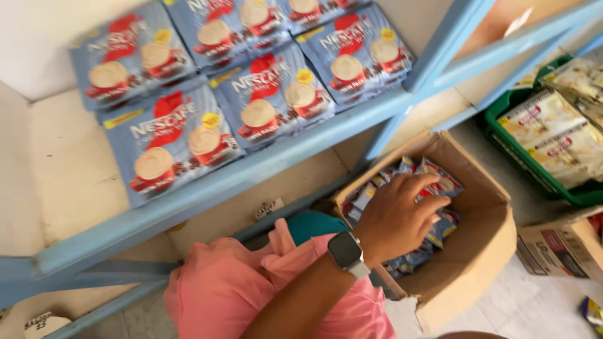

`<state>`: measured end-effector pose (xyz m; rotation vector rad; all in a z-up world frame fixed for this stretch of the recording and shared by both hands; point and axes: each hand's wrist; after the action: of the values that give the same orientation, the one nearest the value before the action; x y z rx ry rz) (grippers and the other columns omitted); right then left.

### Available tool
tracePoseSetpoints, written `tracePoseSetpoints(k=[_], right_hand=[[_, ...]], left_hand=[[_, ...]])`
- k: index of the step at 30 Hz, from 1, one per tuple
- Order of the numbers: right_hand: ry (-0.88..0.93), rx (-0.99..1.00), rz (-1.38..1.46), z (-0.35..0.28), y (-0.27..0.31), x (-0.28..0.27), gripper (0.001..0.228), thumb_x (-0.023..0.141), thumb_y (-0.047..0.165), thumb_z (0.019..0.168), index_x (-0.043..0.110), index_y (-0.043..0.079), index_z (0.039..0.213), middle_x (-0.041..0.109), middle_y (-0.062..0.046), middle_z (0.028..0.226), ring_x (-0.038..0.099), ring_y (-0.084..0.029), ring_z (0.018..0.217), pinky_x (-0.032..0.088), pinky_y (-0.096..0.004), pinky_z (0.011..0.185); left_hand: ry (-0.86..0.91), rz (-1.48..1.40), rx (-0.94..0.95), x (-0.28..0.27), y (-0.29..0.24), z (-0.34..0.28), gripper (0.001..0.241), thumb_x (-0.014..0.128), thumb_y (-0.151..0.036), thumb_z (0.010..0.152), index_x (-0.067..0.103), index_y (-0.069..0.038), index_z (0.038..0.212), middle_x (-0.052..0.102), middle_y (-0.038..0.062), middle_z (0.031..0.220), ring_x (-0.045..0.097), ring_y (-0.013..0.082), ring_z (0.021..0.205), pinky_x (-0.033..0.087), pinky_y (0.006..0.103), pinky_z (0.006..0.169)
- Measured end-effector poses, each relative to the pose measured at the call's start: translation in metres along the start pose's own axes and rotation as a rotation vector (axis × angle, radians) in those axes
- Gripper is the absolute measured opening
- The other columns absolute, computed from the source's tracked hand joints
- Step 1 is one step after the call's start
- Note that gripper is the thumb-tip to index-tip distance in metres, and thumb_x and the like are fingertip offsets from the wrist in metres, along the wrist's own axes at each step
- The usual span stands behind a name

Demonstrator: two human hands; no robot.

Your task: Stocking and organizing coffee sachets on the bottom shelf in a grocery store.

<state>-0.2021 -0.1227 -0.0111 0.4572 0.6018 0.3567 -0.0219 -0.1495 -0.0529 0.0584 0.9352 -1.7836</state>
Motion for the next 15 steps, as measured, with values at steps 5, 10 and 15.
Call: tracePoseSetpoints(k=[5, 10, 15], right_hand=[[-0.035, 0.153, -0.042, 0.053, -0.143, 0.018, 0.037, 0.078, 0.016, 0.102, 0.058, 0.008, 0.131, 0.061, -0.016, 0.129, 0.060, -0.033, 0.115, 0.049, -0.043, 0.099], [0.409, 0.334, -0.424, 0.045, -0.289, 0.041, 0.067, 0.086, 0.024, 0.086, 0.049, 0.014, 0.141, 0.055, -0.016, 0.137, 0.053, -0.038, 0.124, 0.049, -0.048, 0.101], [1.340, 0.743, -0.820, -0.029, -0.372, 0.064, 0.109, 0.093, 0.032, 0.070, 0.027, 0.033, 0.157, 0.045, -0.009, 0.155, 0.051, -0.032, 0.139, 0.051, -0.049, 0.104]], left_hand=[[0.569, 0.146, -0.346, 0.052, 0.061, -0.042, 0.037, 0.075, -0.020, 0.082, 0.071, -0.015, 0.118, 0.057, 0.015, 0.132, 0.054, 0.0403, 0.119, 0.051, 0.0542, 0.090], [0.823, 0.275, -0.408, 0.059, 0.076, -0.061, 0.029, 0.073, -0.020, 0.085, 0.072, -0.013, 0.113, 0.061, 0.014, 0.123, 0.057, 0.0395, 0.116, 0.055, 0.0526, 0.088], [0.805, 0.332, -0.416, 0.058, 0.076, -0.060, 0.027, 0.074, -0.020, 0.081, 0.074, -0.013, 0.107, 0.063, 0.014, 0.121, 0.059, 0.0395, 0.112, 0.056, 0.0511, 0.086]])
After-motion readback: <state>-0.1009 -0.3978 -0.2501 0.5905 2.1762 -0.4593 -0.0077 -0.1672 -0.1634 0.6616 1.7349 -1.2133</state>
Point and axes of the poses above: each hand's wrist, its own z-axis towards the middle knuckle, its own x-axis out of the palm, y = z × x
